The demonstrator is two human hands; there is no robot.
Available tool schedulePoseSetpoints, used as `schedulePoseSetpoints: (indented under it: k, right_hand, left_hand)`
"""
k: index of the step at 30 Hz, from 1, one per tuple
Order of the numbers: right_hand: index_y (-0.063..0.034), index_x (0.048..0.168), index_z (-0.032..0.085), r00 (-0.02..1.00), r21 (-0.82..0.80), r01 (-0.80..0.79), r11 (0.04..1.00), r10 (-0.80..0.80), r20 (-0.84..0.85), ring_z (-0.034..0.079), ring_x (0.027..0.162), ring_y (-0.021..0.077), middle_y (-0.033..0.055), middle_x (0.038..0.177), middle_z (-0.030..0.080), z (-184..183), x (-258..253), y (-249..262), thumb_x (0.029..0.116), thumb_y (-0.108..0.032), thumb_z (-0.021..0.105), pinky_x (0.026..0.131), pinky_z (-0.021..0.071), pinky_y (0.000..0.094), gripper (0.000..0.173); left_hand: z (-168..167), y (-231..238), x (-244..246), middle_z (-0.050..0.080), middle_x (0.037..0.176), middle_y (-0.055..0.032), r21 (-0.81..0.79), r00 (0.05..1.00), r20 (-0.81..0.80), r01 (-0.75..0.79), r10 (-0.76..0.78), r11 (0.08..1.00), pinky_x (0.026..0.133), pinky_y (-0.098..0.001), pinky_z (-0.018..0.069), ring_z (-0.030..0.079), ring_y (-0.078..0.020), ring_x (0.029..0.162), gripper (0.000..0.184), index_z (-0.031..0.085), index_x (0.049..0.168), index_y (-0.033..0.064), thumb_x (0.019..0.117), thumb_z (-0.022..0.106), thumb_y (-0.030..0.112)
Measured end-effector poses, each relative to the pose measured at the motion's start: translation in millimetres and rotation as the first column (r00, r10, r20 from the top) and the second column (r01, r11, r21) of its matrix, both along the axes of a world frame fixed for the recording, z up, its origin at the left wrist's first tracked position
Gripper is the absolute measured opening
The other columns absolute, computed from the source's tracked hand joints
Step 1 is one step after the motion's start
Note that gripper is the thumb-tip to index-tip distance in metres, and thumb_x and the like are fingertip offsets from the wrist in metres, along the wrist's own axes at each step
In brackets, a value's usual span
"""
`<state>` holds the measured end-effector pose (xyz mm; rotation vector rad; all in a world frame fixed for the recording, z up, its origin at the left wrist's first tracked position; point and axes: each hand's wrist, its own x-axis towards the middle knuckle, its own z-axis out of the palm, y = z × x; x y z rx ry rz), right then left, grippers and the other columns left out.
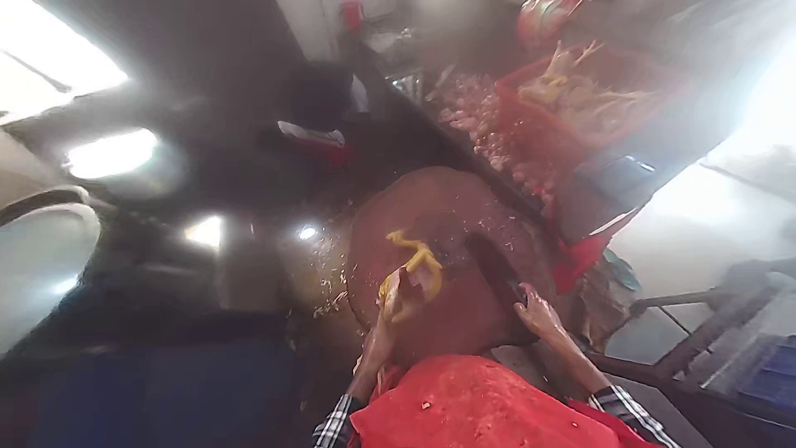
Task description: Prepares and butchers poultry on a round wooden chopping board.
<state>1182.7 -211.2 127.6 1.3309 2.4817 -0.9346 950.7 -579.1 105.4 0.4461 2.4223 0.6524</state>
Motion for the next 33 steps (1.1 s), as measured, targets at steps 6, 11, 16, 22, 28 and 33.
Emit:
schedulePoseSetpoints:
  k: [6,11,16,22,28,33]
  right_hand:
    - [-0.0105,0.116,0.057,0.939,-0.663,0.149,0.734,-0.315,-0.137,0.051,0.053,0.0159,0.0039,0.072,0.053,-9,10,-89,0.1080,-0.051,0.043,0.051,0.0490,0.0352,0.044]
    - [-0.0112,0.123,0.060,0.844,-0.604,0.272,0.749,-0.488,-0.225,0.051,0.058,0.0182,0.0057,0.081,0.056,22,-18,-121,0.1086,-0.058,0.028,0.053,0.0485,0.0381,0.058]
    - [-0.0153,0.108,0.058,0.508,-0.515,-0.006,0.857,-0.441,-0.740,0.042,0.049,0.0051,-0.0082,0.066,0.045,114,-64,-124,0.1009,-0.073,0.029,0.044,0.0413,0.0230,0.064]
    - [-0.0123,0.107,0.064,0.425,-0.092,0.008,0.996,-0.087,-0.901,0.055,0.063,0.0032,-0.0062,0.073,0.057,104,-103,-145,0.0968,-0.079,0.028,0.059,0.0508,0.0254,0.077]
    - [-0.0042,0.128,0.061,0.986,-0.382,0.000,0.924,-0.064,-0.155,0.066,0.095,0.0287,0.0171,0.104,0.066,23,-83,-131,0.1099,-0.055,0.023,0.088,0.0547,0.0516,0.066]
    - [-0.0104,0.110,0.057,0.758,-0.459,-0.081,0.885,-0.244,-0.605,0.046,0.059,0.0062,-0.0055,0.074,0.048,103,-100,-139,0.1026,-0.070,0.025,0.054,0.0444,0.0259,0.068]
  left_hand:
    - [70,19,-47,0.069,0.126,-0.0161,0.071,0.999,-0.002,0.042,-0.042,0.997,0.099,-0.0610,0.0511,0.067,-0.0337,0.115,0.050,0.049,0.151,0.0173,0.1062,0.050,0.040]
    - [44,71,-79,0.068,0.129,-0.0127,-0.071,0.920,-0.050,0.384,-0.388,0.921,0.098,-0.0604,0.0530,0.067,-0.0335,0.117,0.044,0.053,0.147,0.0210,0.1045,0.051,0.031]
    - [30,78,-79,0.070,0.122,-0.0172,-0.179,0.848,0.029,0.525,-0.529,0.832,0.089,-0.0624,0.0558,0.070,-0.0393,0.109,0.048,0.044,0.154,0.0236,0.1055,0.049,0.026]
    - [27,72,-69,0.070,0.124,-0.0156,-0.181,0.829,0.033,0.554,-0.558,0.812,0.087,-0.0628,0.0564,0.069,-0.0387,0.110,0.049,0.047,0.152,0.0240,0.1034,0.053,0.025]
    - [14,55,-62,0.070,0.125,-0.0160,-0.157,0.859,0.076,0.511,-0.506,0.845,0.089,-0.0636,0.0557,0.069,-0.0395,0.110,0.052,0.042,0.156,0.0281,0.1044,0.051,0.024]
    - [4,43,-42,0.069,0.126,-0.0157,-0.169,0.888,0.093,0.461,-0.451,0.871,0.088,-0.0621,0.0561,0.069,-0.0384,0.110,0.047,0.047,0.152,0.0236,0.1045,0.051,0.026]
